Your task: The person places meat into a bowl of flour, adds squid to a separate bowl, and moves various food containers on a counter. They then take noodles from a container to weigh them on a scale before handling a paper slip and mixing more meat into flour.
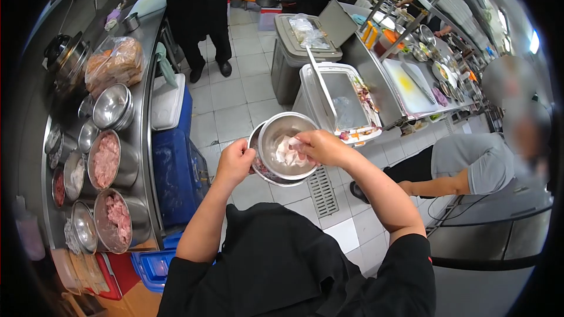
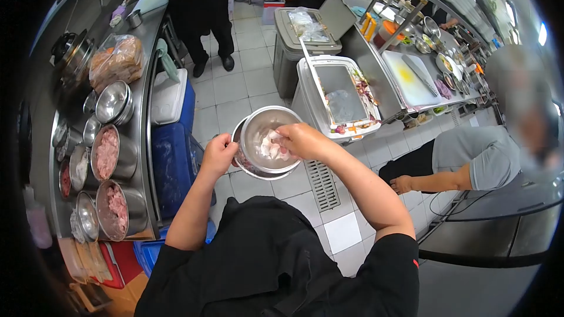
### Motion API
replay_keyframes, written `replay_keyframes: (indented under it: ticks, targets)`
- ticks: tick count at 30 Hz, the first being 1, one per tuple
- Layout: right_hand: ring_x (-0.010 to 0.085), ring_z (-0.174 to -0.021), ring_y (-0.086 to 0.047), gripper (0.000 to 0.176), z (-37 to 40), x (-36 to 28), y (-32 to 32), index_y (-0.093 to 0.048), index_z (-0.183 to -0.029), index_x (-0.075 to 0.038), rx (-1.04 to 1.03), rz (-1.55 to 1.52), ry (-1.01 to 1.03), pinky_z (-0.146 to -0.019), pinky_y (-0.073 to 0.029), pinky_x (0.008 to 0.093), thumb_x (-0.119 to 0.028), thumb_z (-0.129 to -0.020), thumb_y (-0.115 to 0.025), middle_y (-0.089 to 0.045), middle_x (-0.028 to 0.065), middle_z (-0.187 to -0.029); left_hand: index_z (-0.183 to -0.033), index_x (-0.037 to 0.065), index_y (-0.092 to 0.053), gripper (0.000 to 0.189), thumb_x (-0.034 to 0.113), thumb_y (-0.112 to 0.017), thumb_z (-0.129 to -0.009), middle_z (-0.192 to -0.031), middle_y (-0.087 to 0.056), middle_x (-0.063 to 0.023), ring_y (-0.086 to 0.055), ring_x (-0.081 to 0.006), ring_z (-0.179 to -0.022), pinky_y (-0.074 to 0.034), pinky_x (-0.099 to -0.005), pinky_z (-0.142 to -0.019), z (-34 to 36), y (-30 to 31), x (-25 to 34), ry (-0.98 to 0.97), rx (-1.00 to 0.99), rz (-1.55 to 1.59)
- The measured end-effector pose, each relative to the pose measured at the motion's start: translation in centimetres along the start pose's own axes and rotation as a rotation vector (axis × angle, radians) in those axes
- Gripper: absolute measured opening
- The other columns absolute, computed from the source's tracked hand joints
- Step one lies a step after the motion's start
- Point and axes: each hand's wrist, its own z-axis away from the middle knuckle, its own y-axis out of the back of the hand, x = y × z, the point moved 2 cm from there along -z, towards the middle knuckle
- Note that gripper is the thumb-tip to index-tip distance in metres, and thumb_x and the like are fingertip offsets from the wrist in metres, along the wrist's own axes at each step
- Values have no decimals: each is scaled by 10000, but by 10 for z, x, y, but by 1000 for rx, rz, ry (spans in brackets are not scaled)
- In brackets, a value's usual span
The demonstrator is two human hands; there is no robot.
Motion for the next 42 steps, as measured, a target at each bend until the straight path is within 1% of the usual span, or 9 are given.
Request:
replay_keyframes:
  ticks: [8,14,22,26,28,30,34,40,42]
  targets:
    - [332,-705,-613,171,-14,-18,-9,-639,-933,-68,112,223,166,-634,-472,398,-212,-864,-575,-618,164,-711,-655,10,-443,164,92,-507,-782,-561,-487,-42,-536,-110,-502,-490,-288,-436,16,11,2,23,84,-29]
    - [329,-794,-615,183,-14,-48,-3,-653,-929,-68,138,651,390,-697,-485,415,-209,-834,-584,-646,132,-870,-652,10,-449,166,94,-509,-782,-557,-485,-44,-538,-119,-488,-500,-296,-441,24,21,-7,26,144,17]
    - [338,-737,-593,159,-46,-108,-3,-640,-936,-36,179,652,616,-665,-486,393,-105,-811,-570,-622,133,-832,-638,-4,-444,176,88,-513,-771,-550,-485,-56,-538,-130,-485,-507,-317,-447,39,59,-18,22,303,38]
    - [198,-676,-629,166,-87,-174,-36,-602,-979,13,75,273,681,-594,-497,299,-43,-846,-519,-626,128,-834,-697,-14,-517,160,120,-542,-781,-607,-599,-108,-597,-158,-509,-472,-315,-449,60,93,-26,69,379,14]
    - [148,-706,-625,209,-116,-211,-63,-550,-1061,37,-42,-383,538,-588,-510,273,-46,-891,-463,-626,106,-872,-658,5,-517,153,112,-556,-759,-557,-556,-109,-581,-151,-526,-456,-336,-478,73,108,-38,105,471,-29]
    - [181,-774,-638,246,-144,-270,-94,-521,-1110,39,-74,-525,717,-645,-531,281,-65,-912,-419,-627,112,-920,-673,-7,-497,208,184,-547,-739,-595,-530,-185,-536,-286,-551,-414,-408,-531,83,123,-67,74,501,-80]
    - [211,-872,-634,305,-213,-385,-190,-522,-1158,9,-162,-702,940,-766,-523,305,-25,-867,-436,-633,126,-967,-658,-3,-473,198,168,-532,-739,-637,-523,-193,-516,-326,-589,-407,-414,-552,110,148,-86,127,550,-95]
    - [360,-1191,-444,573,-310,-425,-327,-429,-1290,-57,-7,170,1061,-977,-383,386,6,-729,-522,-464,237,-1269,-641,-13,-430,217,153,-524,-744,-636,-490,-198,-498,-359,-611,-376,-446,-560,119,165,-119,44,558,-123]
    - [382,-1063,-528,497,-304,-398,-308,-478,-1255,-86,-24,77,1077,-892,-439,402,-24,-764,-526,-546,216,-1173,-641,-14,-429,214,154,-522,-734,-634,-485,-206,-492,-365,-609,-376,-451,-562,113,165,-129,26,556,-171]
